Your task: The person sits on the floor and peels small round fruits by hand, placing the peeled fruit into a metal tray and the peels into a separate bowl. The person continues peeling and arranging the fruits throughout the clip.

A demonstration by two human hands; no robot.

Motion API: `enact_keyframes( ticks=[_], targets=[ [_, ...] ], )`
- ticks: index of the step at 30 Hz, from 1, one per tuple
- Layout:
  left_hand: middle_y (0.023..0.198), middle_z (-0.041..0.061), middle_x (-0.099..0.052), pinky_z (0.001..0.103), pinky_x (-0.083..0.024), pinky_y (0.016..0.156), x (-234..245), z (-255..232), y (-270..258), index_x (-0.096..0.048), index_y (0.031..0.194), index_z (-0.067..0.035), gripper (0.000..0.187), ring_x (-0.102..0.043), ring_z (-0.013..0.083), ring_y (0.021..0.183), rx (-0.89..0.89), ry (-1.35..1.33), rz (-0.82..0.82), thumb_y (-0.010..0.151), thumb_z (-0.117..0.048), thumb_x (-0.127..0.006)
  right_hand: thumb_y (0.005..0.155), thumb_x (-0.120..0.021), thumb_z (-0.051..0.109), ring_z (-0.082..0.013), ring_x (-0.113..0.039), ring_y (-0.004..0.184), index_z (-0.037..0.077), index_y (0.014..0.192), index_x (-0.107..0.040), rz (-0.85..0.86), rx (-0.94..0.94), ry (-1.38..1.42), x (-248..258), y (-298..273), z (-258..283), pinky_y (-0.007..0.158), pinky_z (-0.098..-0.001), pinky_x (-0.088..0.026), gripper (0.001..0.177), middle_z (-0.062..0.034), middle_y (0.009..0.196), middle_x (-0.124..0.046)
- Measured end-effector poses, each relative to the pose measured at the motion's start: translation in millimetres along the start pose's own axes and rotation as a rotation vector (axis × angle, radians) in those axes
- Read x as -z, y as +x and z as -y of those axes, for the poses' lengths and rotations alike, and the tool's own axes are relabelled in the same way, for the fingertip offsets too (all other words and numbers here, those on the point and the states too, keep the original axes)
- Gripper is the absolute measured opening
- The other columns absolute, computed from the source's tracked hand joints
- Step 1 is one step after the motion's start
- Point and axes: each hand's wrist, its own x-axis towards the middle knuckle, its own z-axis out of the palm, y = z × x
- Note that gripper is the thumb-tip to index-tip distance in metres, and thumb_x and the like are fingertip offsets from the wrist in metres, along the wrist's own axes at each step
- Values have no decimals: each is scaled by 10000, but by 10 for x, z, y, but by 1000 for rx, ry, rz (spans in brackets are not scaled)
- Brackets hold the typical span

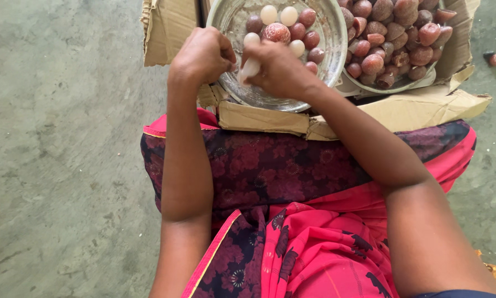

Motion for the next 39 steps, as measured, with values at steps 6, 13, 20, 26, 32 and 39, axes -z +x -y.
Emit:
enact_keyframes(
  ticks=[6, 13, 20, 26, 32, 39],
  targets=[
    [940, 94, -755, 538, -342, 1120, -140, -245, 12, -787, 841, -127, 291, -695, 279, 971, 103, 283, 74, 647, -265, -954, 793, -911, 177, -331, -677, 1023, 4, 1084, -668, -129, 161, -251, 76, 66, 31, 907, -446, -564, 417, -186, 1105, -684],
    [1040, 140, -735, 572, -387, 1070, -365, -250, 130, -760, 940, -79, 284, -675, 314, 1059, 41, 396, 28, 713, -198, -883, 906, -794, 258, -235, -715, 986, 51, 1239, -509, -39, -349, 39, 434, 93, 32, 877, -403, -578, 485, -128, 1045, -691],
    [974, 61, -759, 458, -492, 997, -45, 130, 113, -772, 1077, -188, 287, -719, 259, 971, -68, 106, -260, 873, -41, -634, 707, -933, 448, -371, -518, 1195, 35, 1086, -723, -130, 143, -584, -61, 349, -124, 1029, -485, -403, 598, -198, 1212, -634],
    [913, 64, -768, 494, -458, 863, -32, 171, 106, -751, 1084, -126, 279, -704, 291, 935, -176, 87, -400, 843, -32, -646, 689, -886, 545, -342, -476, 1242, 11, 993, -770, 14, 26, -738, -295, 467, -123, 1025, -486, -369, 625, -186, 1238, -592],
    [905, 94, -756, 487, -500, 848, -71, 169, 131, -748, 1079, -113, 238, -710, 312, 911, -183, 79, -369, 862, -70, -660, 701, -821, 281, -368, -475, 1242, 96, 1061, -778, -9, 71, -600, -405, 485, -164, 1035, -506, -367, 407, -192, 1226, -579],
    [924, 108, -767, 471, -541, 818, -49, 122, 103, -762, 1086, -111, 227, -724, 315, 891, -211, 89, -360, 867, -99, -702, 738, -843, 314, -379, -493, 1206, 41, 1142, -750, -96, 86, -514, -242, 334, -78, 1014, -523, -386, 497, -204, 1229, -584]
  ],
)
